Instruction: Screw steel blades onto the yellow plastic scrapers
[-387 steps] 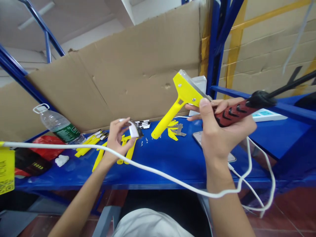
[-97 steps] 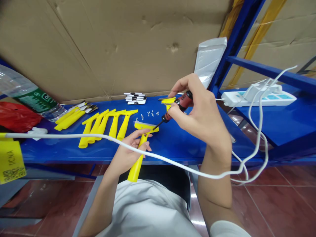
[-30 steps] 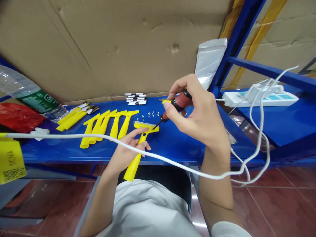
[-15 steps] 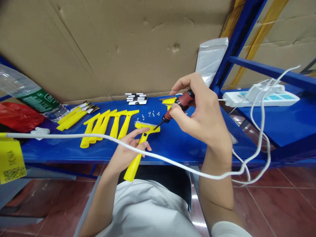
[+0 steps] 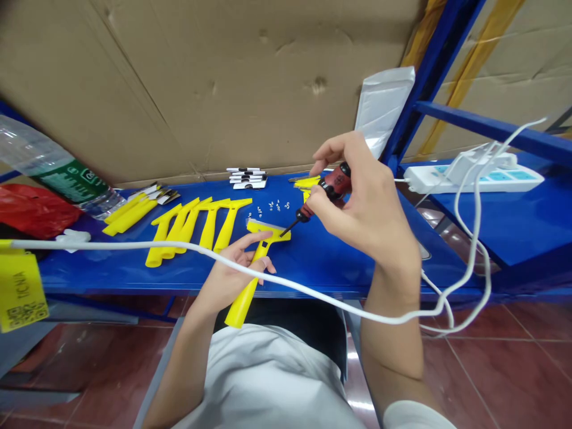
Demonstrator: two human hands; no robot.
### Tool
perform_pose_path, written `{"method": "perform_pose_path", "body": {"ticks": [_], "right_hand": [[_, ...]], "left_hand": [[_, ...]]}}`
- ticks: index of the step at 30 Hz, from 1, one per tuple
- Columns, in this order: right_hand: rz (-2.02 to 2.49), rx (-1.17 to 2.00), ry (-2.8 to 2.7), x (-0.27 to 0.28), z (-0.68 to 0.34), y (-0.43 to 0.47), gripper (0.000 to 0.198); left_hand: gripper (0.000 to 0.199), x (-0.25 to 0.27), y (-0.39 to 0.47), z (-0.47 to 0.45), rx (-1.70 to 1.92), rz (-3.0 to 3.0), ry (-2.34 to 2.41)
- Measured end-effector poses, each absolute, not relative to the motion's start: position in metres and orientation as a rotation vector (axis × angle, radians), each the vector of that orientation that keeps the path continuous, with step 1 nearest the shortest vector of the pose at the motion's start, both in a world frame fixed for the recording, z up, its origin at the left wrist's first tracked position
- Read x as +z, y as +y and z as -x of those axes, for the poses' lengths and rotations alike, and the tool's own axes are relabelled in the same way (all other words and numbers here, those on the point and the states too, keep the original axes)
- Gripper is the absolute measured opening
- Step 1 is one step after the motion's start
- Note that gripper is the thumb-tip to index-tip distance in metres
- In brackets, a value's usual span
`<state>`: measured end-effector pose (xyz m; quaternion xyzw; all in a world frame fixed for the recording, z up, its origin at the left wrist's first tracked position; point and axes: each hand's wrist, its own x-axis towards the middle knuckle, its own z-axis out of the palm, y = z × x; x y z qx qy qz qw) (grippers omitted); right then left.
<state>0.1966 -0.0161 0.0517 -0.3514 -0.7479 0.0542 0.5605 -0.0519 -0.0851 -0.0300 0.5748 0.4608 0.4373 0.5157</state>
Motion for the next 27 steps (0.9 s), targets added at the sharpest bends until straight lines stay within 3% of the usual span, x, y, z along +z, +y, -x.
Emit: {"method": "perform_pose_path", "body": {"ticks": [12, 17, 27], "right_hand": [[0.748, 0.218, -1.705, 0.0506, -0.1977, -0.0161, 0.026], [0.782, 0.215, -1.752, 0.0521, -0.1967, -0.0176, 0.037], [0.756, 0.224, -1.705, 0.0496, -0.1975, -0.0128, 0.029]], "left_hand": [[0.055, -0.0287, -0.085, 0.0512, 1.062, -1.387, 1.123], [0.056, -0.0307, -0.0849, 0.0514, 1.063, -1.38, 1.117], [0.057, -0.0299, -0.0838, 0.0503, 1.065, -1.359, 1.116]]}}
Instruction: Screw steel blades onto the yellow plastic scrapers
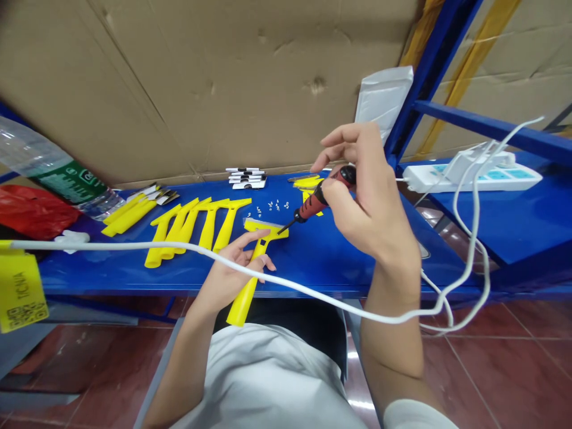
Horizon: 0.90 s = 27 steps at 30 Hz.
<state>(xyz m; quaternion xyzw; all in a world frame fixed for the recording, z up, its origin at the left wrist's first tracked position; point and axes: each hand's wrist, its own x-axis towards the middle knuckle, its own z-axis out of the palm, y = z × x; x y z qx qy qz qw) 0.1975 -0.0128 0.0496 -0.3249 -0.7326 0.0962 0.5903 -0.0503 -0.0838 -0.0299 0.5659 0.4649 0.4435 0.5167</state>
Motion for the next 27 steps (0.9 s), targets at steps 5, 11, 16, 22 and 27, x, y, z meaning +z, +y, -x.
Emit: {"method": "perform_pose_path", "body": {"ticks": [5, 11, 16, 22, 27], "right_hand": [[0.839, 0.145, -1.672, 0.0466, -0.1973, -0.0098, 0.036], [0.831, 0.208, -1.7, 0.0475, -0.1969, -0.0106, 0.03], [0.79, 0.141, -1.707, 0.0498, -0.1951, -0.0138, 0.033], [0.792, 0.152, -1.727, 0.0522, -0.1946, -0.0179, 0.029], [0.785, 0.206, -1.726, 0.0485, -0.1959, -0.0138, 0.035]], "left_hand": [[0.054, -0.0299, -0.0839, 0.0504, 1.071, -1.367, 1.109], [0.056, -0.034, -0.0841, 0.0534, 1.059, -1.36, 1.099], [0.054, -0.0328, -0.0846, 0.0523, 1.075, -1.37, 1.102], [0.054, -0.0302, -0.0844, 0.0506, 1.093, -1.376, 1.113], [0.056, -0.0329, -0.0847, 0.0529, 1.08, -1.39, 1.114]]}}
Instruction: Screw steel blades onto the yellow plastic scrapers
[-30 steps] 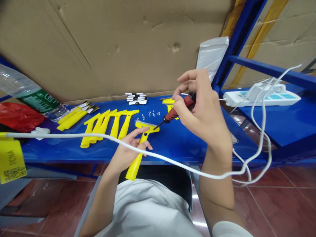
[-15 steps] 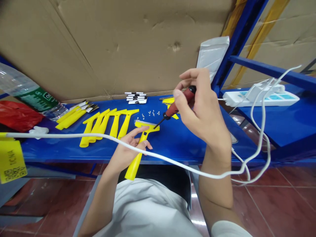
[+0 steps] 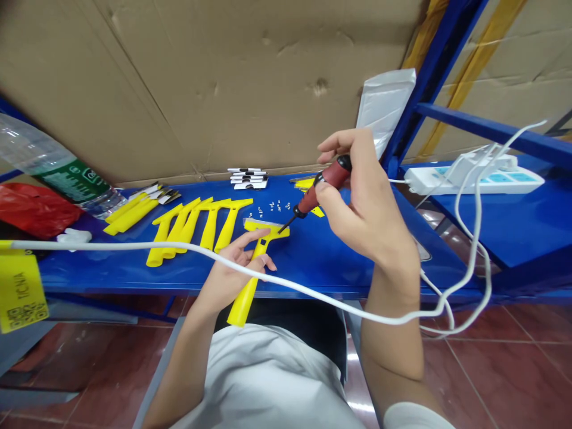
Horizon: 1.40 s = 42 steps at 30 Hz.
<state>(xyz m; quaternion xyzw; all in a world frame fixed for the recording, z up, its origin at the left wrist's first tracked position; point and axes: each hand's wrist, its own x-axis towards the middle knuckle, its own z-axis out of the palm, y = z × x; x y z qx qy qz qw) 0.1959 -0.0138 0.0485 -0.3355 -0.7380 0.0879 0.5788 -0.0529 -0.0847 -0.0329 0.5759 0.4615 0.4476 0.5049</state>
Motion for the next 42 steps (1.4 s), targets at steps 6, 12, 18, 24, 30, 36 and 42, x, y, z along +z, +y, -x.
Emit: {"method": "perform_pose_path", "body": {"ticks": [6, 12, 18, 24, 30, 36, 42], "right_hand": [[0.835, 0.191, -1.777, 0.0486, -0.1951, -0.0137, 0.03], [0.855, 0.078, -1.744, 0.0487, -0.1966, -0.011, 0.032], [0.838, 0.115, -1.742, 0.0484, -0.1961, -0.0109, 0.031], [0.816, 0.1, -1.787, 0.0477, -0.1984, -0.012, 0.033], [0.836, 0.094, -1.773, 0.0489, -0.197, -0.0136, 0.026], [0.866, 0.079, -1.777, 0.0504, -0.1966, -0.015, 0.021], [0.833, 0.159, -1.754, 0.0523, -0.1946, -0.0175, 0.021]], "left_hand": [[0.055, -0.0318, -0.0857, 0.0511, 1.086, -1.373, 1.112], [0.053, -0.0301, -0.0853, 0.0504, 1.097, -1.363, 1.123], [0.056, -0.0303, -0.0851, 0.0509, 1.099, -1.359, 1.126], [0.057, -0.0306, -0.0859, 0.0511, 1.088, -1.379, 1.127], [0.056, -0.03, -0.0862, 0.0509, 1.092, -1.367, 1.125], [0.058, -0.029, -0.0859, 0.0504, 1.094, -1.355, 1.117], [0.066, -0.0251, -0.0868, 0.0526, 1.063, -1.365, 1.109]]}}
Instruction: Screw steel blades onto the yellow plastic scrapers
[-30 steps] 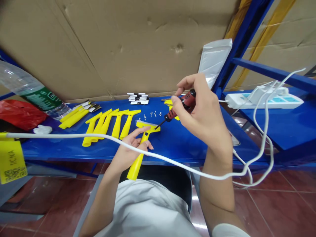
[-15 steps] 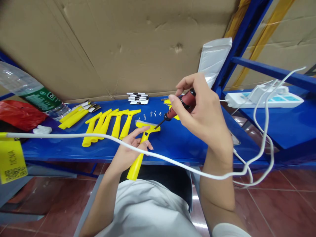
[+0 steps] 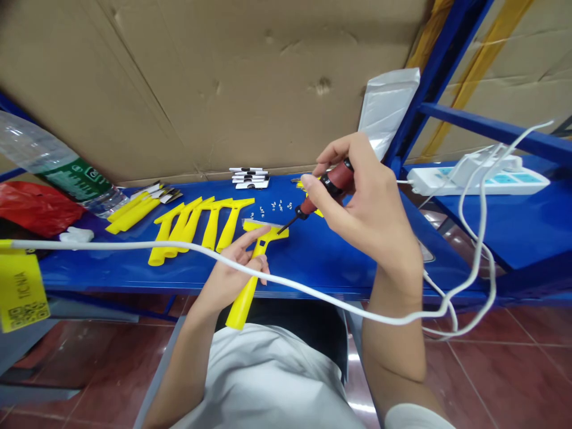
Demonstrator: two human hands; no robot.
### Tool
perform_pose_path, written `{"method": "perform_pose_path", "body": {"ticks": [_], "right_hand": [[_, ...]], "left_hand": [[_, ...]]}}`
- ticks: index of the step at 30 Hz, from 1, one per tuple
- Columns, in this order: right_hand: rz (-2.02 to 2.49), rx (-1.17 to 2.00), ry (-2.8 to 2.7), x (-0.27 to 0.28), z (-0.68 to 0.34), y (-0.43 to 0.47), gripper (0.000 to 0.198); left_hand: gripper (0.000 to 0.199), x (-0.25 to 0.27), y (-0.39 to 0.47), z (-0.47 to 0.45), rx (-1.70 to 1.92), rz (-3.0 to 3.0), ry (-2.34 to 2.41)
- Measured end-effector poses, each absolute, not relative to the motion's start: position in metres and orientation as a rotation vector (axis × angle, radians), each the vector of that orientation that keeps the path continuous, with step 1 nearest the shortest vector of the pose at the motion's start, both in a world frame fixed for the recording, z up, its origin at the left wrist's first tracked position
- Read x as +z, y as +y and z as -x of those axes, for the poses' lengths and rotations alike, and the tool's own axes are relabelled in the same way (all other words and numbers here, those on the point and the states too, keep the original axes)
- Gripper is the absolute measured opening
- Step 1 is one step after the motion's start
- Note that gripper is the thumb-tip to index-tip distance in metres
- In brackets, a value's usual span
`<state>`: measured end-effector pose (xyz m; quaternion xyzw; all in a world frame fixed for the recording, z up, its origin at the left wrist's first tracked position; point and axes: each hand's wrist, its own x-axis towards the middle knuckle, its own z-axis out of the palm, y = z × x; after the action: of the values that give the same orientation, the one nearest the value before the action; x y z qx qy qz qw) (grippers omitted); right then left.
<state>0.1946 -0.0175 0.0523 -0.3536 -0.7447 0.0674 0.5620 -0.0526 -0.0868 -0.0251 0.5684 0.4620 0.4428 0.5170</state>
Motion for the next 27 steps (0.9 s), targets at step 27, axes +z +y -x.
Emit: {"method": "perform_pose_path", "body": {"ticks": [27], "right_hand": [[0.752, 0.023, -1.635, 0.05, -0.188, -0.017, 0.017]], "left_hand": [[0.104, -0.04, -0.083, 0.042, 1.13, -1.296, 1.125]]}}
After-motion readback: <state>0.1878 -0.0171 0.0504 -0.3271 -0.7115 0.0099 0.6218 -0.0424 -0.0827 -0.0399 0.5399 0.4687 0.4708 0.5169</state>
